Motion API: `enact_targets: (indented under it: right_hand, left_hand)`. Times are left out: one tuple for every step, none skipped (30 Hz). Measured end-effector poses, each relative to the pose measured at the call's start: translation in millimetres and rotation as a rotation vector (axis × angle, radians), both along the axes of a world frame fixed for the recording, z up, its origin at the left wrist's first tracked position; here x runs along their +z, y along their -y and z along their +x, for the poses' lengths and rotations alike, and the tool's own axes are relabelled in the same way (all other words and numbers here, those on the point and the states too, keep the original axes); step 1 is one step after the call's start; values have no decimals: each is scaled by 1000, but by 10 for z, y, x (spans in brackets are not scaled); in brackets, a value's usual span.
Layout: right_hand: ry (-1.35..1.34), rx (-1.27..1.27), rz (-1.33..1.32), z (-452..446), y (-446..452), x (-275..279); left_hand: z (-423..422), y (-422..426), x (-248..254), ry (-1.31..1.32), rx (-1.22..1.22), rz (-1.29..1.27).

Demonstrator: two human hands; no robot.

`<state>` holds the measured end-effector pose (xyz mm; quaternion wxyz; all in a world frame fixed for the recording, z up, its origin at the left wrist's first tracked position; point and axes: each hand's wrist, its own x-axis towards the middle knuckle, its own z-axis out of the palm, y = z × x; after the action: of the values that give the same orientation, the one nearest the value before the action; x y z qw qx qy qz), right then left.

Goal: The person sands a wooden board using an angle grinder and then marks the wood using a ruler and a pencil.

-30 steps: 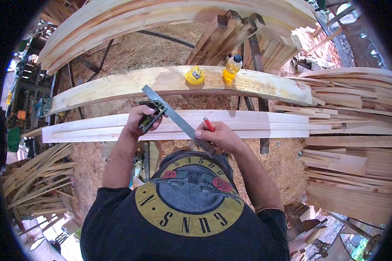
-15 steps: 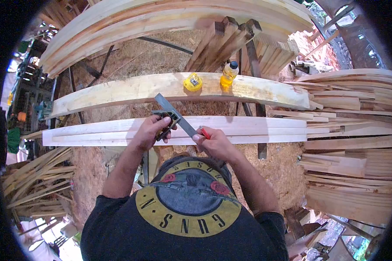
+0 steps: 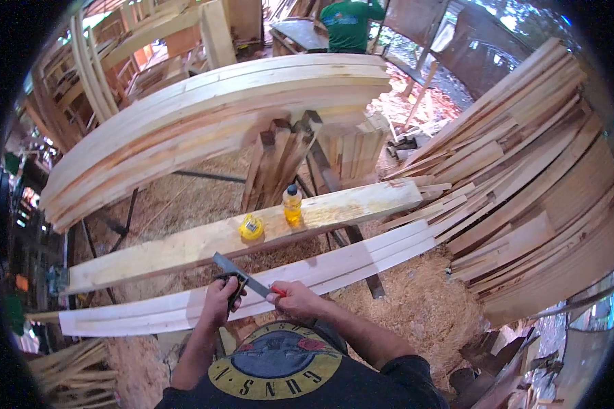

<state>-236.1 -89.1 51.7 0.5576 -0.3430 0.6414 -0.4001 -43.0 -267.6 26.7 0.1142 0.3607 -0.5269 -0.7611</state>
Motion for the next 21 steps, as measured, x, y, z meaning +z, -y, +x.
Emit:
enact_targets:
  right_hand:
    - [-41, 20, -15, -21, -4, 1]
    - [-80, 42, -29, -43, -4, -7]
    - [-118, 65, -40, -55, -6, -11]
    - [-94, 56, -37, -60, -12, -10]
    - [-68, 48, -34, -62, -14, -8]
    - [-43, 40, -31, -67, -15, -4]
    - [-70, 41, -39, -73, -17, 6]
    - [-97, 43, -46, -79, -21, 24]
    - [-123, 47, -51, -82, -24, 55]
    - [-113, 43, -25, -86, -22, 97]
    - [-100, 43, 1, -82, -12, 151]
    - [-85, 48, 27, -76, -4, 177]
    - [-84, 37, 12, -74, -3, 154]
    - [-82, 29, -1, -71, -8, 113]
    - [-78, 21, -14, -58, -13, 93]
    - [-91, 24, -29, -51, -15, 88]
    - [-105, 27, -44, -55, -14, 99]
    - [-120, 28, -59, -63, -12, 113]
    - [-129, 40, -53, -73, -12, 123]
    - [-138, 51, -47, -80, -13, 134]
    - [-146, 63, -41, -85, -12, 155]
  left_hand:
    - [-7, -1, -12, 1, -1, 0]
    - [-15, -1, -22, 3, 0, 1]
    - [-31, -1, -13, 18, 9, 26]
    - [-47, -6, 0, 20, 11, 29]
    - [-56, -17, 21, 23, 14, 32]
    - [-65, -27, 35, 26, 17, 36]
    - [-66, -24, -13, 17, 23, 48]
    - [-65, -16, -45, -2, 18, 59]
    - [-63, -7, -51, -20, 15, 70]
    - [-69, 2, -56, -36, 15, 82]
    - [-59, 5, -56, -70, 7, 76]
    - [-66, 6, -63, -64, -2, 33]
    - [-73, 10, -75, -56, -8, -9]
    - [-62, 6, -82, -47, -10, -50]
    - [-51, 1, -80, -47, 6, -34]
    - [-59, -1, -72, -49, 22, -20]
    - [-69, -3, -62, -53, 38, -6]
    - [-71, -11, -49, -56, 53, 4]
    - [-71, -21, -32, -60, 68, 14]
    - [-71, -31, -14, -63, 83, 25]
    - [-72, -34, 2, -72, 98, 25]
